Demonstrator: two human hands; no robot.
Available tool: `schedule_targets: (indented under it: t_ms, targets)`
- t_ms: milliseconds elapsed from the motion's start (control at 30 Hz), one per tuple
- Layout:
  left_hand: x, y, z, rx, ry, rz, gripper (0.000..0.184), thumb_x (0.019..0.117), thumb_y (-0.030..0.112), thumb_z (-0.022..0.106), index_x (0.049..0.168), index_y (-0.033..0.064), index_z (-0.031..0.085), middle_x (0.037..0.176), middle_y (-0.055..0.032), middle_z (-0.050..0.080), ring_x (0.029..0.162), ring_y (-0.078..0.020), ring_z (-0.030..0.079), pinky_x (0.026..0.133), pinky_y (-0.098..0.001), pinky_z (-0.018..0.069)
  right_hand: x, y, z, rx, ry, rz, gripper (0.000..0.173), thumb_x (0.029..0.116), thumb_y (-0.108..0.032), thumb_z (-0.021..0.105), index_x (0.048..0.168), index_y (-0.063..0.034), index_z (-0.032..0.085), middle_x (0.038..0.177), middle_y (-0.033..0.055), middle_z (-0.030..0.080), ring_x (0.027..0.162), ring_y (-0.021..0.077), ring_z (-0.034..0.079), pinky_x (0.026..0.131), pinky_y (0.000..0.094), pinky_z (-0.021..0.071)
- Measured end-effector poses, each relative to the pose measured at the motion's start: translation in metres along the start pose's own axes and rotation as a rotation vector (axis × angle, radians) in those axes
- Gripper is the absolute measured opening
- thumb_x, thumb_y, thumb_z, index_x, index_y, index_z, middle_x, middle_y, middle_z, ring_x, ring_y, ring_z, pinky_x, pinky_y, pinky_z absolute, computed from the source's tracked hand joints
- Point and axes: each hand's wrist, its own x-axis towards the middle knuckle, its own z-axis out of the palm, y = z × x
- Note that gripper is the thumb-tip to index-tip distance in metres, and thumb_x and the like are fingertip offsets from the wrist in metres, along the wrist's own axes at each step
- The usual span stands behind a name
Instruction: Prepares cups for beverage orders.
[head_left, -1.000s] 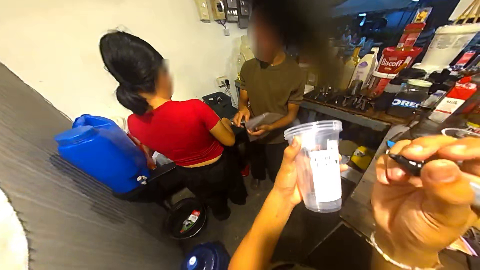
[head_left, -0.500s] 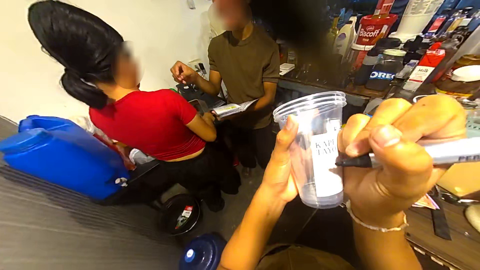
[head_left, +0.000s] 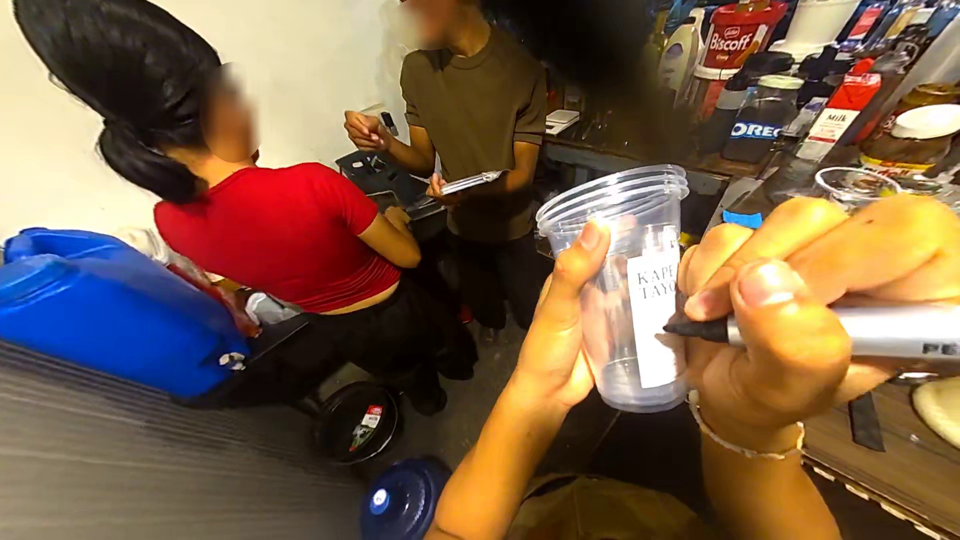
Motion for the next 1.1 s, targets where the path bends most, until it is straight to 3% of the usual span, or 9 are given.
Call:
schedule_targets:
  t_ms: [167,367,700,900,1100]
  targets:
    - [-0.006,0.000,0.005,0.107,0.039,0.017,0.042,0.0993,0.052,0.058,0.126,0.0197,0.061,0.106,-0.0020,0.070,0.094,-0.0117,0.071,0.079,-0.0315,0.0612,0.001,-0.003,-0.003,-0.048,-0.006,0.009,0.020,0.0863,-0.002,0.066,0.080,-0.0155,0.053,0.074,-0.0050,0.055,0.065,0.0044,0.058,0.057,0.0186,0.0519]
    - [-0.007,-0.002,0.009,0.042,0.031,0.054,0.040,0.0971,0.049,0.063,0.122,0.0174,0.062,0.103,-0.0029,0.071,0.094,-0.0119,0.071,0.080,-0.0315,0.0615,-0.003,-0.003,-0.005,-0.072,0.014,0.038,0.020,0.0849,-0.002,0.068,0.079,-0.0156,0.054,0.073,-0.0050,0.057,0.065,0.0045,0.058,0.057,0.0187,0.0516]
    - [-0.008,-0.002,0.009,0.039,0.016,0.073,0.038,0.0990,0.046,0.062,0.123,0.0167,0.061,0.105,-0.0031,0.070,0.096,-0.0115,0.071,0.082,-0.0313,0.0609,-0.002,-0.002,-0.010,-0.075,-0.048,0.046,0.023,0.0838,-0.005,0.069,0.075,-0.0160,0.051,0.068,-0.0055,0.054,0.063,0.0045,0.057,0.056,0.0186,0.0490]
    - [-0.007,-0.004,0.011,0.041,0.022,0.079,0.036,0.0989,0.045,0.062,0.121,0.0172,0.062,0.103,-0.0020,0.071,0.095,-0.0105,0.071,0.082,-0.0304,0.0609,-0.003,-0.002,-0.009,-0.069,-0.014,0.040,0.020,0.0831,-0.003,0.069,0.078,-0.0145,0.053,0.071,-0.0043,0.057,0.064,0.0053,0.059,0.057,0.0189,0.0520]
    - [-0.008,-0.003,0.010,0.059,0.027,0.070,0.037,0.0985,0.048,0.061,0.121,0.0181,0.062,0.104,-0.0016,0.071,0.095,-0.0107,0.071,0.083,-0.0309,0.0607,-0.007,-0.003,-0.011,-0.022,0.112,0.068,0.017,0.0896,-0.007,0.064,0.081,-0.0153,0.052,0.069,-0.0045,0.055,0.059,0.0069,0.058,0.054,0.0218,0.0533]
